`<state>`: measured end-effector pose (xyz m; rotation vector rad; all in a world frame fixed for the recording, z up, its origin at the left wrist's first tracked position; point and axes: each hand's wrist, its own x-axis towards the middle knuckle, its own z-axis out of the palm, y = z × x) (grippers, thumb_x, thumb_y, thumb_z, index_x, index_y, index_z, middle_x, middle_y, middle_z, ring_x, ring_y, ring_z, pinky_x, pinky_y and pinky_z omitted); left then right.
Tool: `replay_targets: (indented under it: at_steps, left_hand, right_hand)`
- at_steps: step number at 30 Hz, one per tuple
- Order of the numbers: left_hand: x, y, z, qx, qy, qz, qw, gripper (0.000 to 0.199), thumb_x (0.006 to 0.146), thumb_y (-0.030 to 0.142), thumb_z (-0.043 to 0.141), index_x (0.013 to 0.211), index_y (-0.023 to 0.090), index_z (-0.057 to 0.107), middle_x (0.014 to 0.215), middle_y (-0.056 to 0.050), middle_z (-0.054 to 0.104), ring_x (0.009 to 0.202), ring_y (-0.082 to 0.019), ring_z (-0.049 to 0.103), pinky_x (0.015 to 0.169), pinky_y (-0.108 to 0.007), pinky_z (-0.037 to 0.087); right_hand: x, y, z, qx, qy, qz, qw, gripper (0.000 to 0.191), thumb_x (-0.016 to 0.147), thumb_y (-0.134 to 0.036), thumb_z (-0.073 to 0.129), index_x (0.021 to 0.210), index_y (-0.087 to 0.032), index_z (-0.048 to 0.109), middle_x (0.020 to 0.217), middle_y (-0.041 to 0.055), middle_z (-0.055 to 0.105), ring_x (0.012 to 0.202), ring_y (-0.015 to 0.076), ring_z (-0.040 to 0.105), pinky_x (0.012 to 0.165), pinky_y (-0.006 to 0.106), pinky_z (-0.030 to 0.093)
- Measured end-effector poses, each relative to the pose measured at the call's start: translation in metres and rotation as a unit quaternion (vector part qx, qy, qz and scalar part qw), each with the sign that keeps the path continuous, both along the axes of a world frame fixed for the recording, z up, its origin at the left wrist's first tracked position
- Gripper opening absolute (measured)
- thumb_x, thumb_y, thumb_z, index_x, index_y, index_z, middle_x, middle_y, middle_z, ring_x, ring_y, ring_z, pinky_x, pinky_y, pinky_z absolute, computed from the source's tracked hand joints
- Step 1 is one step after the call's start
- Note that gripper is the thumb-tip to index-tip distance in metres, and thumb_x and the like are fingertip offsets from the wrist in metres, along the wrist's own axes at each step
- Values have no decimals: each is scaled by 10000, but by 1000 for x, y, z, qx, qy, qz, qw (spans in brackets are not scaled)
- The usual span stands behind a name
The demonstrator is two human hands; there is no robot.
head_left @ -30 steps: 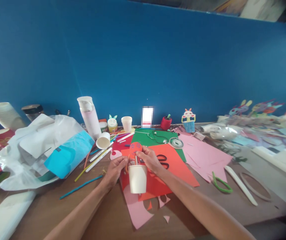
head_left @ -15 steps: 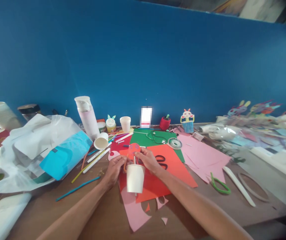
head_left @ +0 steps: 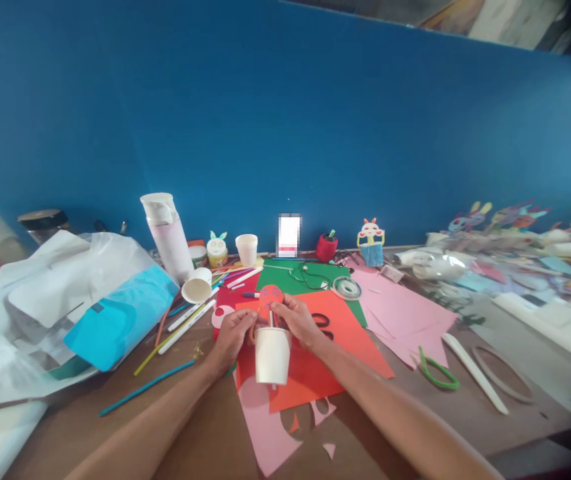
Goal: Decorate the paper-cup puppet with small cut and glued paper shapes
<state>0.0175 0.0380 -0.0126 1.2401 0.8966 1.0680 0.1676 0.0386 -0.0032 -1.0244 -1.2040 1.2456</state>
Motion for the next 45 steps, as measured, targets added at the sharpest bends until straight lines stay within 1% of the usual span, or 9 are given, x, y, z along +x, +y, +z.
replay_targets:
  at_steps: [4, 10, 16, 21, 28, 34, 38, 41, 45]
  left_hand:
    - [0, 1, -2, 4, 14, -12, 1000, 265, 724, 371, 520, 629, 129, 572, 423, 36, 478, 379, -72, 396, 402, -192, 283]
    - [0, 0, -4, 21, 21, -19, 999, 272, 739, 378, 510, 642, 131, 569, 419, 40, 474, 380, -66, 391, 409, -190, 279]
    - [0, -2, -3, 22, 20, -16, 999, 279, 738, 378, 511, 624, 129, 566, 440, 36, 490, 391, -64, 396, 407, -187, 280]
    - [3, 0, -1, 21, 27, -2, 999, 297, 723, 397, 522, 579, 137, 530, 403, 46, 462, 370, -63, 375, 395, -188, 267]
    - [7, 7, 3, 40, 27, 13, 999, 330, 736, 398, 500, 517, 153, 465, 400, 45, 448, 374, -60, 367, 402, -188, 273]
    - [16, 18, 10, 70, 52, 9, 996, 293, 723, 396, 505, 568, 148, 504, 416, 48, 449, 373, -62, 371, 387, -186, 266]
    - [21, 22, 4, 85, 58, 25, 994, 295, 740, 392, 489, 583, 144, 511, 447, 41, 455, 392, -64, 373, 397, -190, 271]
    - [20, 24, -2, 93, 69, 1, 993, 321, 743, 393, 488, 530, 153, 466, 430, 48, 420, 398, -69, 373, 401, -194, 268]
    - [19, 22, -5, 91, 73, -1, 993, 318, 749, 394, 480, 539, 154, 481, 431, 48, 431, 395, -73, 382, 402, -196, 274]
  right_hand:
    - [0, 1, -3, 1, 8, 1, 1000, 150, 660, -316, 567, 687, -169, 546, 602, -23, 538, 541, 103, 454, 522, 217, 360]
    - [-2, -1, -2, -8, 9, -2, 1000, 164, 658, -321, 579, 712, -168, 559, 633, -12, 555, 572, 112, 468, 537, 222, 374]
    - [-3, -1, -3, -5, 23, 5, 1000, 170, 661, -310, 580, 736, -159, 559, 640, -11, 557, 569, 108, 467, 550, 228, 375]
    - [-1, -1, -2, -2, 22, 5, 1000, 175, 659, -322, 582, 737, -167, 565, 652, -12, 571, 589, 116, 490, 568, 232, 382]
    - [2, 1, 4, -10, 17, -23, 1000, 177, 657, -323, 586, 722, -162, 550, 565, -38, 517, 509, 88, 428, 483, 203, 329]
    - [8, 5, 5, 1, 16, -50, 999, 177, 673, -320, 581, 707, -152, 537, 568, -37, 497, 488, 73, 397, 453, 192, 302]
    - [11, 7, 4, 12, 10, -60, 998, 161, 679, -302, 583, 713, -148, 548, 586, -33, 503, 491, 71, 394, 459, 194, 303]
    - [11, 9, 0, 11, 7, -54, 998, 161, 677, -307, 586, 717, -154, 553, 590, -31, 517, 497, 79, 412, 473, 202, 316]
    - [11, 10, -4, 1, 0, -51, 999, 176, 665, -323, 601, 707, -162, 546, 602, -27, 540, 511, 92, 436, 488, 210, 332]
